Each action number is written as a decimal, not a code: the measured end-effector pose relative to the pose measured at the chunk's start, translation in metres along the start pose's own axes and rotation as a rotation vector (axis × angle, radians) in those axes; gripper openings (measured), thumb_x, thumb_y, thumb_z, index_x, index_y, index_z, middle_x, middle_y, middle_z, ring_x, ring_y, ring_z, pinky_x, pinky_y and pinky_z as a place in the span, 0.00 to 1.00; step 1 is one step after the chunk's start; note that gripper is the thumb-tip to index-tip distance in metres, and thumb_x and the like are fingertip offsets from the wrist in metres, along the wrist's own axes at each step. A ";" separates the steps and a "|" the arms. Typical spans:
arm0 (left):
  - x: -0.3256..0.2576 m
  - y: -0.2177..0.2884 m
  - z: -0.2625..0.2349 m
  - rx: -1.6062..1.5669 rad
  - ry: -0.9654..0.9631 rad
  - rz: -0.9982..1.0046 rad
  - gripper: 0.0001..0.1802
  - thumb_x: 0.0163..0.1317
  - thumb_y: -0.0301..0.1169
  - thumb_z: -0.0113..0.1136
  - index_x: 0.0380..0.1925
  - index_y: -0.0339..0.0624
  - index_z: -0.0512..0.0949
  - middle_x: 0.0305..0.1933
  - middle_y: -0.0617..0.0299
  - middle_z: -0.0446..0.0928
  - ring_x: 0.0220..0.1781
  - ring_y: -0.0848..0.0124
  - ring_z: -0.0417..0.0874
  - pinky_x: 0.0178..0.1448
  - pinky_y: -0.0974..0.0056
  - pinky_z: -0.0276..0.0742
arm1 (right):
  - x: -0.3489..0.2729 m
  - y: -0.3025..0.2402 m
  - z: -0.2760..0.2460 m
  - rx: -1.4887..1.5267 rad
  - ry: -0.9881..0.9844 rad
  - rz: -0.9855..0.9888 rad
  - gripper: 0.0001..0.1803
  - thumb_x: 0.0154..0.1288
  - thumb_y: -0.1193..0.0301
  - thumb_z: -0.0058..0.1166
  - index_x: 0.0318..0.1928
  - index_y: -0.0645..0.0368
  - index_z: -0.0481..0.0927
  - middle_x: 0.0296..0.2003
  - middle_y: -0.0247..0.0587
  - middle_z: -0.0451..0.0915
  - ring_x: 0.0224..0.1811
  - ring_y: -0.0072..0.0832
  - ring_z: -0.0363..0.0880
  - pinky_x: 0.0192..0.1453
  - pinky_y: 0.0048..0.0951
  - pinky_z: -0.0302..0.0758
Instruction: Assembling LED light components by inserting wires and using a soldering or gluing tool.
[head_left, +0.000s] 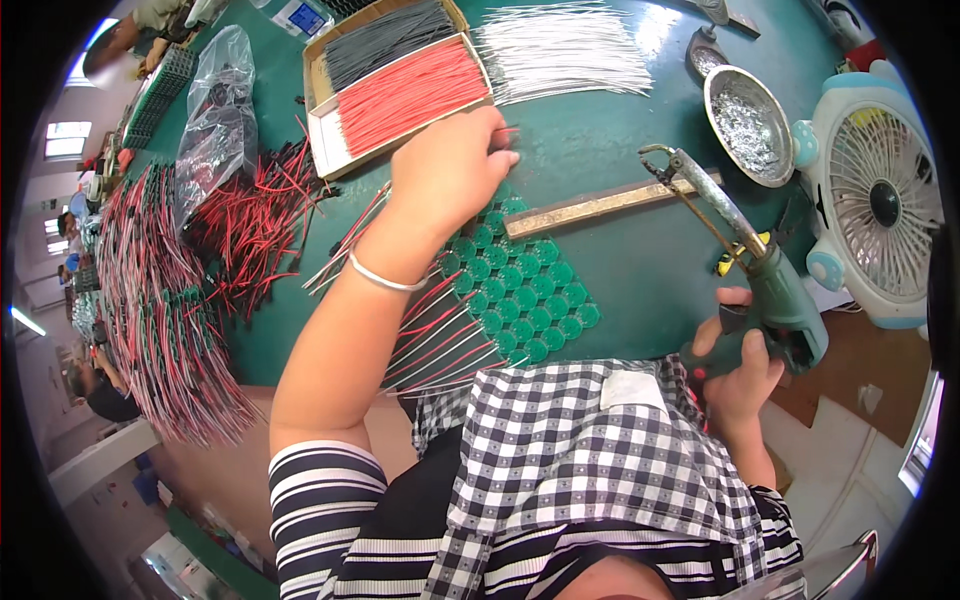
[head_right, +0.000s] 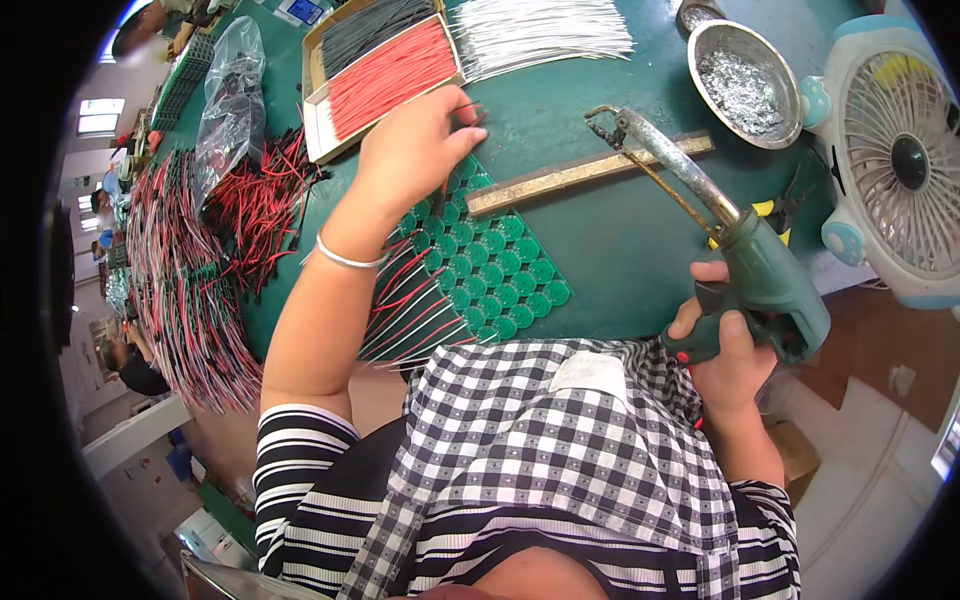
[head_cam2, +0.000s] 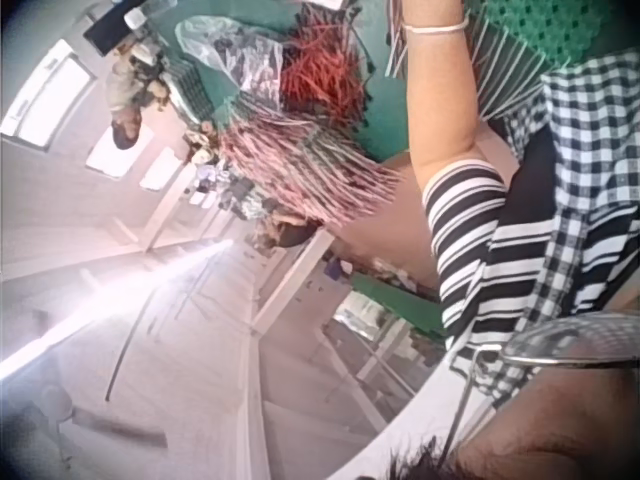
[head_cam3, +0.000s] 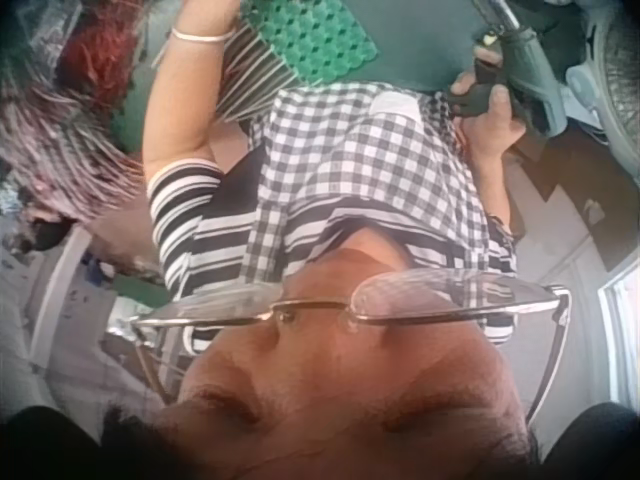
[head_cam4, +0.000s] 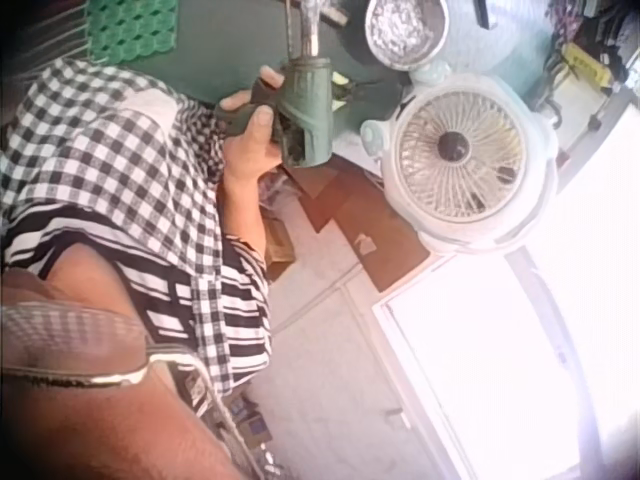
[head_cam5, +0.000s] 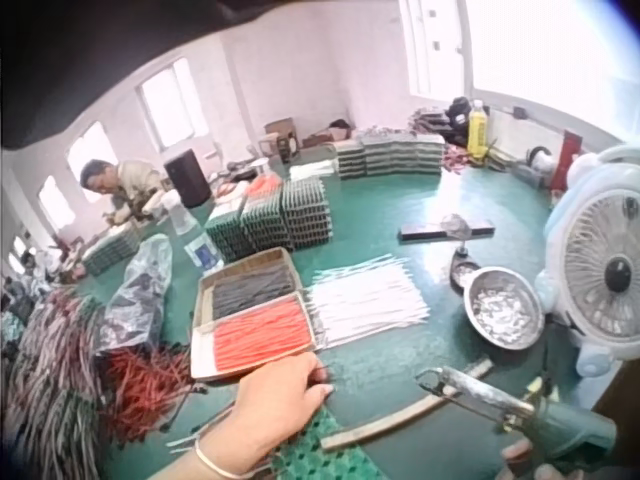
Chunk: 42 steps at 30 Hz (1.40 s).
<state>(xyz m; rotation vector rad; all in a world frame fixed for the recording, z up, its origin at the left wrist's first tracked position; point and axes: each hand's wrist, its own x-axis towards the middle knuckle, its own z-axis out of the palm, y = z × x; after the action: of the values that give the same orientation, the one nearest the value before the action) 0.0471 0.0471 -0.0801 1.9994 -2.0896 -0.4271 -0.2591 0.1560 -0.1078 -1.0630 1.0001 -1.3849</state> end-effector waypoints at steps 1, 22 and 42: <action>0.000 -0.002 0.004 -0.015 0.026 0.031 0.13 0.55 0.36 0.64 0.37 0.41 0.77 0.30 0.58 0.78 0.33 0.61 0.79 0.36 0.59 0.72 | -0.002 0.001 0.001 -0.004 -0.006 0.000 0.29 0.67 0.60 0.50 0.58 0.72 0.65 0.49 0.51 0.76 0.23 0.27 0.75 0.26 0.28 0.72; -0.156 0.020 0.027 0.002 0.338 0.266 0.16 0.36 0.22 0.66 0.31 0.47 0.82 0.28 0.69 0.72 0.31 0.67 0.71 0.34 0.62 0.67 | -0.011 -0.002 -0.027 -0.541 -0.701 0.028 0.19 0.59 0.67 0.60 0.48 0.66 0.77 0.41 0.44 0.82 0.39 0.33 0.83 0.47 0.30 0.78; -0.151 0.024 0.026 0.011 0.311 0.279 0.16 0.36 0.21 0.66 0.30 0.47 0.82 0.27 0.68 0.70 0.30 0.68 0.70 0.32 0.63 0.66 | -0.006 -0.003 -0.021 -0.846 -0.847 -0.349 0.16 0.57 0.73 0.60 0.45 0.65 0.78 0.37 0.41 0.84 0.37 0.30 0.84 0.45 0.28 0.80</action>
<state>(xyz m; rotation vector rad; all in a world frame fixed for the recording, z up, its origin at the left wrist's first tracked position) 0.0232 0.2001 -0.0891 1.6199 -2.1246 -0.0492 -0.2799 0.1622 -0.1106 -2.2856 0.7481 -0.5655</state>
